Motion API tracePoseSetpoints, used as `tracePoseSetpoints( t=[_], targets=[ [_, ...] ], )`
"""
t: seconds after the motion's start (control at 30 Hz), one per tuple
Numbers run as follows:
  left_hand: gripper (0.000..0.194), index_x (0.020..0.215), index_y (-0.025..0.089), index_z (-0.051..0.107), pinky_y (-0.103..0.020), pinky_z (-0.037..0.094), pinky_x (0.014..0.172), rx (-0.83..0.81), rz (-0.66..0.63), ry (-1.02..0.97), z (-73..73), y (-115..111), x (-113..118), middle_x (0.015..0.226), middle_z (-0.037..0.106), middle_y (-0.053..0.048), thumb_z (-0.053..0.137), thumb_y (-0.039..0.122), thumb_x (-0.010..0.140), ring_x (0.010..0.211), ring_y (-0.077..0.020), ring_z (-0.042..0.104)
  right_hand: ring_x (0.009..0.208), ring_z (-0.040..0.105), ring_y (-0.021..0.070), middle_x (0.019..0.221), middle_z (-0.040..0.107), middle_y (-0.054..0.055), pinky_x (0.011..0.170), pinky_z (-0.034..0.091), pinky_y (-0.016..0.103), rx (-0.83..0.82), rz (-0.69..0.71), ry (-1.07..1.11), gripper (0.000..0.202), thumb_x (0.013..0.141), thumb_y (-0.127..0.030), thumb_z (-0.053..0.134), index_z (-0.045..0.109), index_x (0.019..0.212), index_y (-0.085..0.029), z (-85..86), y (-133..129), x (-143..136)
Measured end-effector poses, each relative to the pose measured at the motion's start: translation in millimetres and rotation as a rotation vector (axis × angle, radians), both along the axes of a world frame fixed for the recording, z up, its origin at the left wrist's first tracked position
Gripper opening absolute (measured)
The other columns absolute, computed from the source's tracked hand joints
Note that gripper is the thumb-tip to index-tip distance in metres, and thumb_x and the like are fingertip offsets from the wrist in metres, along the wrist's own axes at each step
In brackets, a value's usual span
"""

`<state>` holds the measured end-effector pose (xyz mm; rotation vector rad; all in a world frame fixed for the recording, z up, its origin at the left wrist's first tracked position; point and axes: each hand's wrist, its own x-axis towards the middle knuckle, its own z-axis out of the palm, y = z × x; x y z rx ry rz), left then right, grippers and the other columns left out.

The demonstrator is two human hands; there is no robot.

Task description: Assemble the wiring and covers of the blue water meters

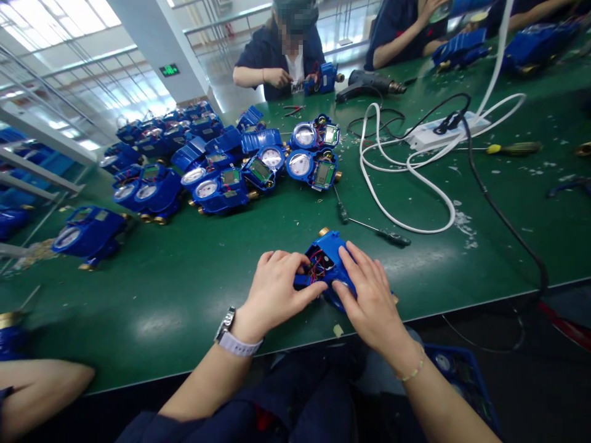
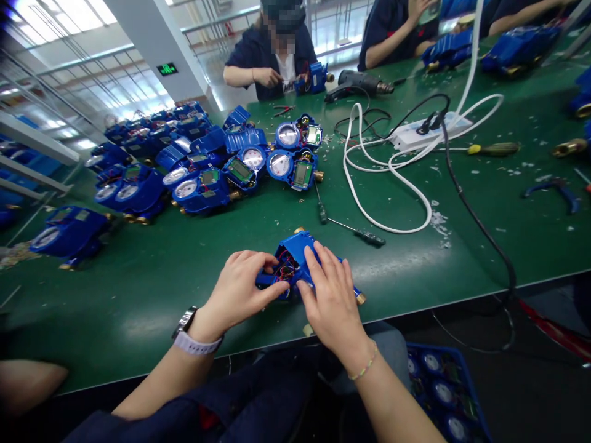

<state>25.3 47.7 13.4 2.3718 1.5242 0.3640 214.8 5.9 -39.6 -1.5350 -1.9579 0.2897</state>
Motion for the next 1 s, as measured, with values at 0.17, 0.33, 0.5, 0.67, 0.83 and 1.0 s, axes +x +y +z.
tracePoseSetpoints(
  t=[0.17, 0.33, 0.5, 0.67, 0.83, 1.0],
  targets=[
    [0.029, 0.102, 0.021, 0.071, -0.046, 0.046, 0.082, 0.074, 0.034, 0.048, -12.7, 8, 18, 0.093, 0.077, -0.008, 0.065, 0.045, 0.087, 0.09, -0.029, 0.067, 0.139, 0.04, 0.0295, 0.155, 0.039, 0.011, 0.112, 0.032, 0.061, -0.033, 0.009, 0.029, 0.056, 0.102, -0.033, 0.041, 0.027, 0.156, -0.028, 3.0, 6, 5],
    [0.018, 0.097, 0.022, 0.074, -0.037, 0.048, 0.078, 0.029, 0.038, -0.012, -18.7, 21, 11, 0.087, 0.078, -0.004, 0.058, 0.023, 0.09, 0.081, -0.022, 0.071, 0.138, 0.041, 0.0286, 0.154, 0.04, 0.011, 0.113, 0.033, 0.057, -0.046, 0.065, 0.04, 0.055, 0.102, -0.035, 0.041, 0.03, 0.156, -0.026, 5.5, 9, 12],
    [0.014, 0.095, 0.025, 0.076, -0.032, 0.049, 0.077, 0.012, 0.04, -0.158, -25.2, 27, 7, 0.088, 0.08, -0.001, 0.064, 0.024, 0.089, 0.078, -0.0187, 0.072, 0.138, 0.041, 0.0293, 0.154, 0.04, 0.011, 0.112, 0.035, 0.056, -0.053, 0.106, 0.046, 0.056, 0.102, -0.037, 0.042, 0.03, 0.156, -0.026, 6.2, 12, 17],
    [0.01, 0.087, 0.024, 0.076, -0.031, 0.047, 0.076, 0.037, 0.031, -0.283, -31.9, 29, 9, 0.085, 0.08, 0.001, 0.067, 0.024, 0.088, 0.076, -0.0171, 0.072, 0.139, 0.04, 0.0283, 0.155, 0.04, 0.01, 0.113, 0.035, 0.055, -0.075, 0.14, 0.052, 0.056, 0.102, -0.036, 0.043, 0.031, 0.156, -0.027, 7.8, 15, 22],
    [0.01, 0.08, 0.021, 0.073, -0.029, 0.046, 0.073, 0.022, 0.022, -0.341, -35.2, 28, 7, 0.079, 0.078, 0.002, 0.066, 0.02, 0.088, 0.072, -0.016, 0.071, 0.14, 0.04, 0.0268, 0.155, 0.04, 0.01, 0.113, 0.035, 0.053, -0.103, 0.187, 0.067, 0.054, 0.102, -0.035, 0.045, 0.035, 0.154, -0.025, 11.0, 17, 27],
    [0.012, 0.079, 0.02, 0.07, -0.028, 0.046, 0.071, -0.006, 0.013, -0.371, -34.8, 28, 7, 0.077, 0.077, 0.001, 0.064, 0.019, 0.088, 0.071, -0.0152, 0.069, 0.141, 0.039, 0.0272, 0.155, 0.039, 0.01, 0.114, 0.034, 0.053, -0.115, 0.192, 0.075, 0.054, 0.102, -0.034, 0.045, 0.035, 0.154, -0.025, 13.0, 18, 28]
  ],
)
